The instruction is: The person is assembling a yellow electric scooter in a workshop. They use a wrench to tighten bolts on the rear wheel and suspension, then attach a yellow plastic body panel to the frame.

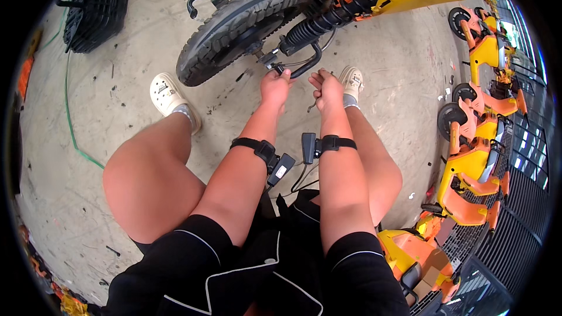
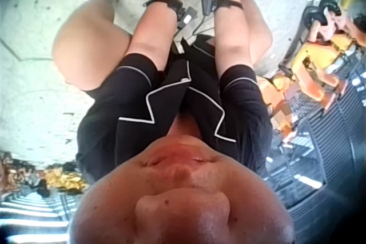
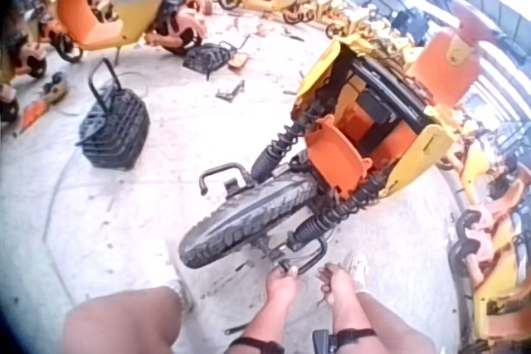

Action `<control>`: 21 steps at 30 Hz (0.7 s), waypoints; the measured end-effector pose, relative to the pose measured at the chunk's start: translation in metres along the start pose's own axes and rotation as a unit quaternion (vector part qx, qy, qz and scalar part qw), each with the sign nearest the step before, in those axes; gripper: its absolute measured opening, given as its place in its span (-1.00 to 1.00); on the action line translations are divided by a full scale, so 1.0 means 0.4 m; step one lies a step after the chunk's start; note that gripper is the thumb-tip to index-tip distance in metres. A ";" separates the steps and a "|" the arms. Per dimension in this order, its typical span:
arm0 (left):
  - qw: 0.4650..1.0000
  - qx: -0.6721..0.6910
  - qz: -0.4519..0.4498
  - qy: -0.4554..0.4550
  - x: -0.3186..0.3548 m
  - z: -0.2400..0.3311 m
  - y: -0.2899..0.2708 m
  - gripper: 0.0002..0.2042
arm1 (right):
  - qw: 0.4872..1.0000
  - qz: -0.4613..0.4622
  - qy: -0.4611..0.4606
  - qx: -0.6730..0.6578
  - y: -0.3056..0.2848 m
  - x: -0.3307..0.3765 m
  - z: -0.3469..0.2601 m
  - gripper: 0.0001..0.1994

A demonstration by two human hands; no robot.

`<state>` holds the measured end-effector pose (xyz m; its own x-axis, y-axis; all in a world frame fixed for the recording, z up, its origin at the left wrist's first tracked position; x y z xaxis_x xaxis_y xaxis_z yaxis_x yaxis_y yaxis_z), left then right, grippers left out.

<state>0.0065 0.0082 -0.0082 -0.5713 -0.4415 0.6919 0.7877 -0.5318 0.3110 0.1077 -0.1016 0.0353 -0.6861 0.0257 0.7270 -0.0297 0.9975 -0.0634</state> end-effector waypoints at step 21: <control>0.999 -0.049 -0.011 0.013 -0.011 0.003 -0.007 -0.74 | 0.980 0.074 -0.179 0.037 -0.050 0.100 -0.129 -0.68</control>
<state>0.0072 0.0124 -0.0112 -0.5948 -0.4475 0.6678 0.7495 -0.6091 0.2595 0.1182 -0.1171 0.1009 -0.8979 0.1322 0.4199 0.0460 0.9768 -0.2090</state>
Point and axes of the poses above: each hand's wrist, its own x-axis away from the middle knuckle, its own y-axis out of the palm, z = x × y, the point moved 3 cm from there along -x, towards the middle knuckle, and after that the axes turned 5 degrees about -x, right-handed, at the moved point
